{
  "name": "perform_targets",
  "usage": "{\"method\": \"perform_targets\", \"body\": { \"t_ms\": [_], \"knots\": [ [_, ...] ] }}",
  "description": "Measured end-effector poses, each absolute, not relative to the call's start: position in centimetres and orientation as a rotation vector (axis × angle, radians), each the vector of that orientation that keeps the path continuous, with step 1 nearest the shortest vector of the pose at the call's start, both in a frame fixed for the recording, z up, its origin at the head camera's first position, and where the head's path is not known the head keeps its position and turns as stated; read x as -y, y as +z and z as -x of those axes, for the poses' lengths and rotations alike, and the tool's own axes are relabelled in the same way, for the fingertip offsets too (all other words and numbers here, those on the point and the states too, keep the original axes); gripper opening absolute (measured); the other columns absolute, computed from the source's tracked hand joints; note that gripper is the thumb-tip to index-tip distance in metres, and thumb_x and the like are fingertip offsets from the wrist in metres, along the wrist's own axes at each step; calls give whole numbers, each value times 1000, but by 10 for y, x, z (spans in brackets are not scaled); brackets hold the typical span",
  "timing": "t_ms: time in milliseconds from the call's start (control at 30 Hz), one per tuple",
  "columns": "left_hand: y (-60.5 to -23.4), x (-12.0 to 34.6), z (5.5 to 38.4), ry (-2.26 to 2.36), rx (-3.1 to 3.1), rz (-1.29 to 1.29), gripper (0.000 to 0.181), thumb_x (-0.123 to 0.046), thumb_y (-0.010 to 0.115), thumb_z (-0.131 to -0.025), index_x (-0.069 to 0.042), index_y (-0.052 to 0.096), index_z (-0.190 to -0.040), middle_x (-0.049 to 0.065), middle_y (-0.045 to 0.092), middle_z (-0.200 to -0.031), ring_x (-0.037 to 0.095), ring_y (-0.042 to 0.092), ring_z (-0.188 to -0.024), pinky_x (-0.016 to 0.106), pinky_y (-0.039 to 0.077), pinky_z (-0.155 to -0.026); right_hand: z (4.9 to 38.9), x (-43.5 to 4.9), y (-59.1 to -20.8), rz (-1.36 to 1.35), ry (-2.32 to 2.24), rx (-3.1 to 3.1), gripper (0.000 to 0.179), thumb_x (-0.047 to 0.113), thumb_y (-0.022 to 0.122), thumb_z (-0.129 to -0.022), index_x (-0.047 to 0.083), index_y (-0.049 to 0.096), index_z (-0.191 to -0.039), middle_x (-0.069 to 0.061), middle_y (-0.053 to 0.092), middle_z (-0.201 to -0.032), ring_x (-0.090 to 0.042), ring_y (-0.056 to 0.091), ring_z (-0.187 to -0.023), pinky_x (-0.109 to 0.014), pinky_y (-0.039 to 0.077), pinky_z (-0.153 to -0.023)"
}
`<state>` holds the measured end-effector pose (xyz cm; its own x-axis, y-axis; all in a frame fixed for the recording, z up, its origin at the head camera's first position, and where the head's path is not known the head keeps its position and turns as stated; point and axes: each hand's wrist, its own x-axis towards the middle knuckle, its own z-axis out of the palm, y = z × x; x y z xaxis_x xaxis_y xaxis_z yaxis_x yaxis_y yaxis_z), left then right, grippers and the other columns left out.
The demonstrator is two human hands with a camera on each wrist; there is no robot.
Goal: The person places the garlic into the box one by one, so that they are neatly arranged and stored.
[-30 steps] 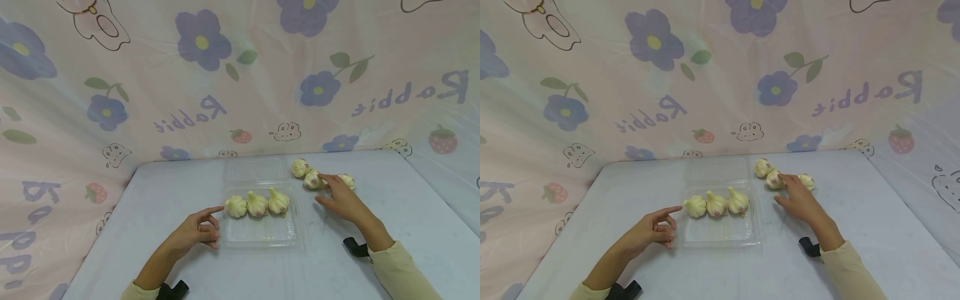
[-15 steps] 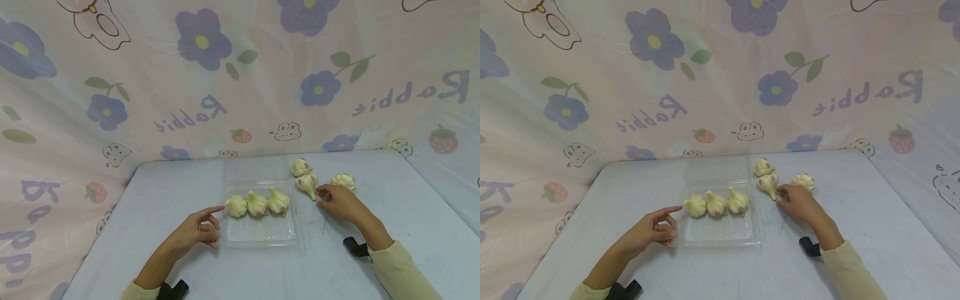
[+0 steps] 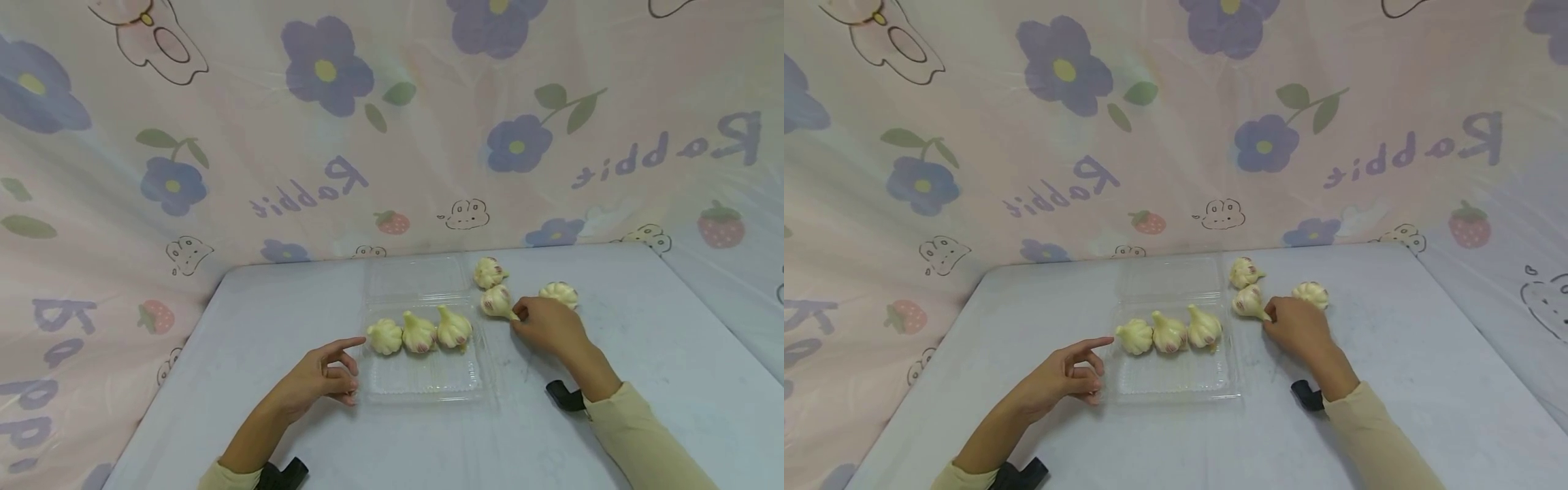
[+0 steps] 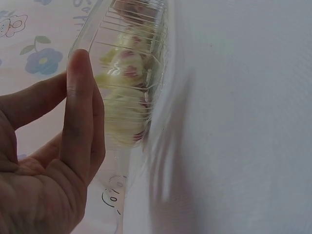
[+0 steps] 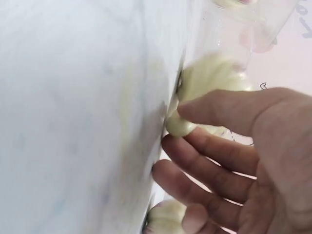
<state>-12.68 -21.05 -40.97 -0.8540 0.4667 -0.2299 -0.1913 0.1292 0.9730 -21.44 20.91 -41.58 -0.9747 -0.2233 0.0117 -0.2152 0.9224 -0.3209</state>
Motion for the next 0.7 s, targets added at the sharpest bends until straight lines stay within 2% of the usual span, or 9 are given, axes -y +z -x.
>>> {"method": "perform_targets", "body": {
  "t_ms": [100,367,700],
  "knots": [
    [-409,210,126,1776,-1928,-268,74,4,65,-90,-7,32,-155,8,50,-105,11,66,-73,31,64,-72,212,-211,-412,330,-523,-3043,28,24,68,-91,4,71,-110,-12,75,-105,-31,70,-91,-46,57,-70],
    [-412,210,128,1760,-1937,-253,74,5,65,-90,-10,33,-155,7,50,-106,12,66,-73,33,64,-72,207,-227,-392,311,-625,-3090,27,30,63,-95,9,70,-111,-12,74,-102,-27,69,-85,-39,54,-59],
    [-410,212,127,1761,-1929,-250,74,4,66,-91,-9,31,-155,8,50,-106,10,65,-73,34,64,-73,199,-238,-374,342,-677,-3067,27,32,63,-97,12,68,-114,-10,73,-100,-27,68,-89,-40,54,-63]
  ]
}}
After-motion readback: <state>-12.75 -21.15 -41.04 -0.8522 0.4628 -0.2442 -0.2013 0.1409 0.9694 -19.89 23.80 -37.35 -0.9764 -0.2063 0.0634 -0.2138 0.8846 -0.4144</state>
